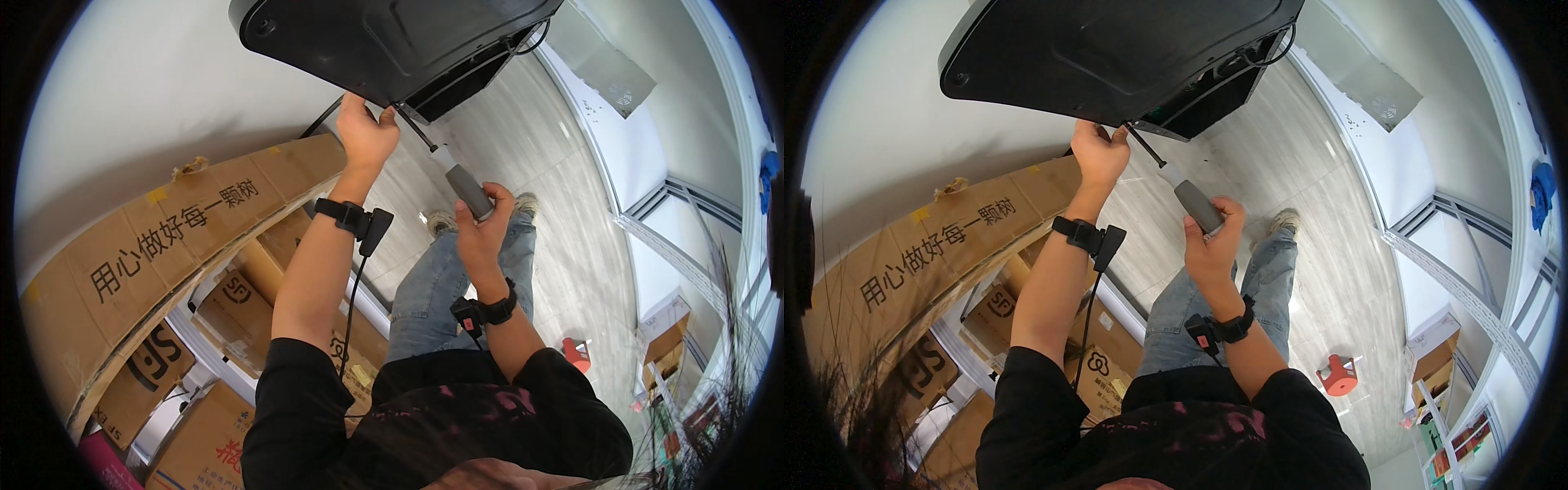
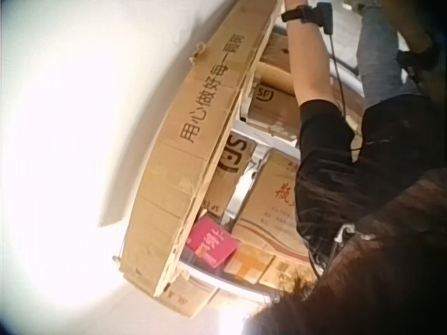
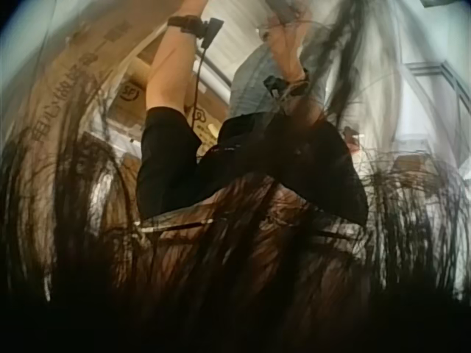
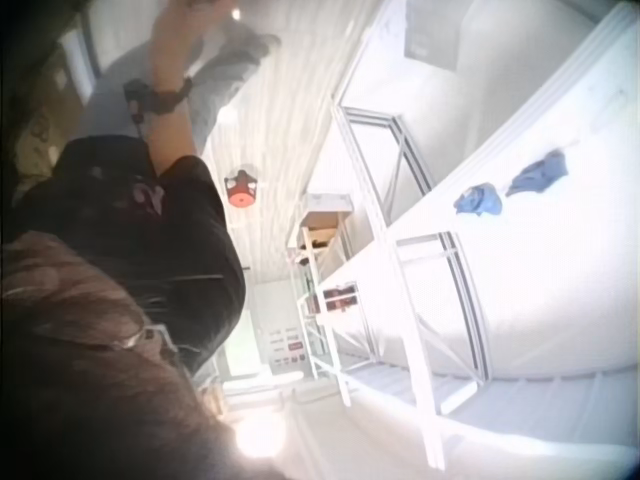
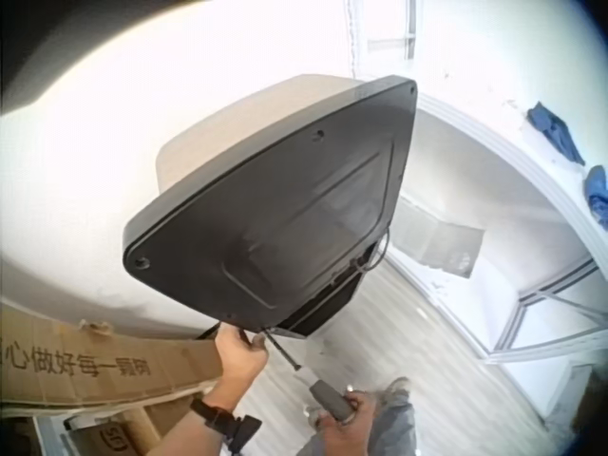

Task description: The person cleans the interior of a black electronic device with a blue cloth, focusing on the circuit board area. They then place the device on a white shelf and use a screwdriver to tighten screws on the back panel, securing the casing.

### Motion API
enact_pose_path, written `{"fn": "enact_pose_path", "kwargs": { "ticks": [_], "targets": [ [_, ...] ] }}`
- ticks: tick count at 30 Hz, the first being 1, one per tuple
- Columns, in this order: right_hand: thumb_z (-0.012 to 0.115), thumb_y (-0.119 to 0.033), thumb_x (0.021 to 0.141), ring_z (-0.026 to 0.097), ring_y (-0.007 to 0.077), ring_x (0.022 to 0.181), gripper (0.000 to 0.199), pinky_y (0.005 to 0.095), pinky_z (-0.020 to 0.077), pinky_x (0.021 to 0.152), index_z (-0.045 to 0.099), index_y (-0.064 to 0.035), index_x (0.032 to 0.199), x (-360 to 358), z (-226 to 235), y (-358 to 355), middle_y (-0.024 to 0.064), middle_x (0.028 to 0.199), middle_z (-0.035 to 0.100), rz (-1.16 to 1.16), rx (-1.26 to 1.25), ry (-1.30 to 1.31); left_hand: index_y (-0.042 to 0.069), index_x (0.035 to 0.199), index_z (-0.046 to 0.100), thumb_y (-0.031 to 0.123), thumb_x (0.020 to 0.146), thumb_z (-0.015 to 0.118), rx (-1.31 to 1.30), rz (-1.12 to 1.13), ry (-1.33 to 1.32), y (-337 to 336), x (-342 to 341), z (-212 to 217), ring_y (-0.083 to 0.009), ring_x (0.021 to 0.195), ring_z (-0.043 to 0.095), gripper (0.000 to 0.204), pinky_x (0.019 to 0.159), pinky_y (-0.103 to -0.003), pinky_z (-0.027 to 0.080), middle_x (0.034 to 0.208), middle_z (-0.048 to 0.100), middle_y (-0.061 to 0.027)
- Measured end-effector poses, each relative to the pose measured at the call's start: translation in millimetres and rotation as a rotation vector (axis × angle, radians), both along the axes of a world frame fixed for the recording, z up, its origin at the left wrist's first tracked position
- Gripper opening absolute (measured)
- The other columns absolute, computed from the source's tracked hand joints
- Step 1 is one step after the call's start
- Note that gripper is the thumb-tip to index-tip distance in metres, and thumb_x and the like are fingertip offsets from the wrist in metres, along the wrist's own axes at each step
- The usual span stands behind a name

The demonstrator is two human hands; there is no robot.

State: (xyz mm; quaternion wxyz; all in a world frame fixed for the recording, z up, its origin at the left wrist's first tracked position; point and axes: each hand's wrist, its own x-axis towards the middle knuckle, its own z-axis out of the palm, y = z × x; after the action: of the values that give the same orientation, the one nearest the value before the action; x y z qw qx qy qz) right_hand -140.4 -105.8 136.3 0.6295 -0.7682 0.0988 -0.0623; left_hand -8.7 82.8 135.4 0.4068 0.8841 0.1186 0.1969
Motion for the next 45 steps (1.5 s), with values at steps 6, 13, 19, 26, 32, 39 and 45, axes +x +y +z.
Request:
{"fn": "enact_pose_path", "kwargs": {
  "ticks": [6, 13, 19, 26, 32, 39, 45],
  "targets": [
    [0.07, -0.016, 0.089, 0.053, 0.0204, 0.097, 0.044, 0.0311, 0.0461, 0.075, 0.044, -0.0004, 0.121, 0, 11, 6, 0.0169, 0.115, 0.05, -0.022, 0.175, -0.001, 0.005, 0.093, 0.06, -0.008, 0.062, 0.07, -0.006, -0.008, -0.018, -1, 0, -1, -0.0294, 0.067, 0.055, 0.036, 0.058, -0.037, 0.043, 0.082, 0.059, -0.0102],
    [0.07, -0.021, 0.089, 0.055, 0.024, 0.092, 0.05, 0.0346, 0.0452, 0.079, 0.042, 0.001, 0.124, -8, -12, -3, 0.0187, 0.117, 0.046, 0.052, -0.038, -0.105, 0.005, 0.094, 0.06, -0.008, 0.062, 0.069, -0.061, 0.011, 0.063, -3, 0, 3, -0.0307, 0.071, 0.056, 0.036, 0.062, -0.037, 0.044, 0.084, 0.059, -0.0107],
    [0.069, -0.028, 0.091, 0.055, 0.024, 0.094, 0.052, 0.0342, 0.0446, 0.085, 0.044, 0.0019, 0.126, 1, 3, 3, 0.0171, 0.115, 0.048, 0.003, -0.111, -0.227, 0.005, 0.096, 0.06, -0.008, 0.062, 0.069, -0.049, 0.002, -0.003, -3, -1, 1, -0.0319, 0.074, 0.058, 0.037, 0.064, -0.036, 0.046, 0.086, 0.06, -0.0115],
    [0.066, -0.024, 0.093, 0.054, 0.0214, 0.096, 0.056, 0.0343, 0.0453, 0.087, 0.037, 0.0004, 0.134, -7, -5, 2, 0.0156, 0.112, 0.05, 0.039, 0.132, -0.034, 0.005, 0.095, 0.06, -0.008, 0.062, 0.07, -0.029, 0.0, -0.019, -2, 0, 0, -0.0298, 0.068, 0.055, 0.037, 0.059, -0.036, 0.043, 0.084, 0.058, -0.0111],
    [0.062, -0.015, 0.095, 0.055, 0.0124, 0.081, 0.051, 0.026, 0.0486, 0.065, 0.034, -0.0036, 0.136, -4, 5, -5, 0.0126, 0.113, 0.05, 0.039, 0.497, 0.342, 0.004, 0.096, 0.061, -0.008, 0.062, 0.071, -0.001, -0.001, -0.016, -2, -1, -1, -0.0271, 0.062, 0.051, 0.038, 0.055, -0.036, 0.04, 0.082, 0.057, -0.0111],
    [0.063, -0.018, 0.095, 0.054, 0.0136, 0.069, 0.051, 0.0261, 0.0471, 0.064, 0.034, -0.0043, 0.134, 1, -6, 5, 0.011, 0.102, 0.052, -0.007, 0.127, -0.175, 0.004, 0.096, 0.061, -0.008, 0.061, 0.071, 0.013, 0.012, -0.022, -2, 0, -2, -0.0269, 0.06, 0.05, 0.039, 0.053, -0.036, 0.039, 0.082, 0.057, -0.0113],
    [0.071, -0.019, 0.09, 0.056, 0.0155, 0.076, 0.049, 0.0272, 0.0455, 0.069, 0.044, -0.0036, 0.127, -5, 3, 0, 0.0084, 0.094, 0.057, 0.033, 0.34, 0.183, 0.004, 0.096, 0.061, -0.008, 0.061, 0.072, -0.004, 0.007, -0.012, -2, -1, -1, -0.0271, 0.06, 0.051, 0.038, 0.054, -0.036, 0.04, 0.081, 0.057, -0.0111]
  ]
}}
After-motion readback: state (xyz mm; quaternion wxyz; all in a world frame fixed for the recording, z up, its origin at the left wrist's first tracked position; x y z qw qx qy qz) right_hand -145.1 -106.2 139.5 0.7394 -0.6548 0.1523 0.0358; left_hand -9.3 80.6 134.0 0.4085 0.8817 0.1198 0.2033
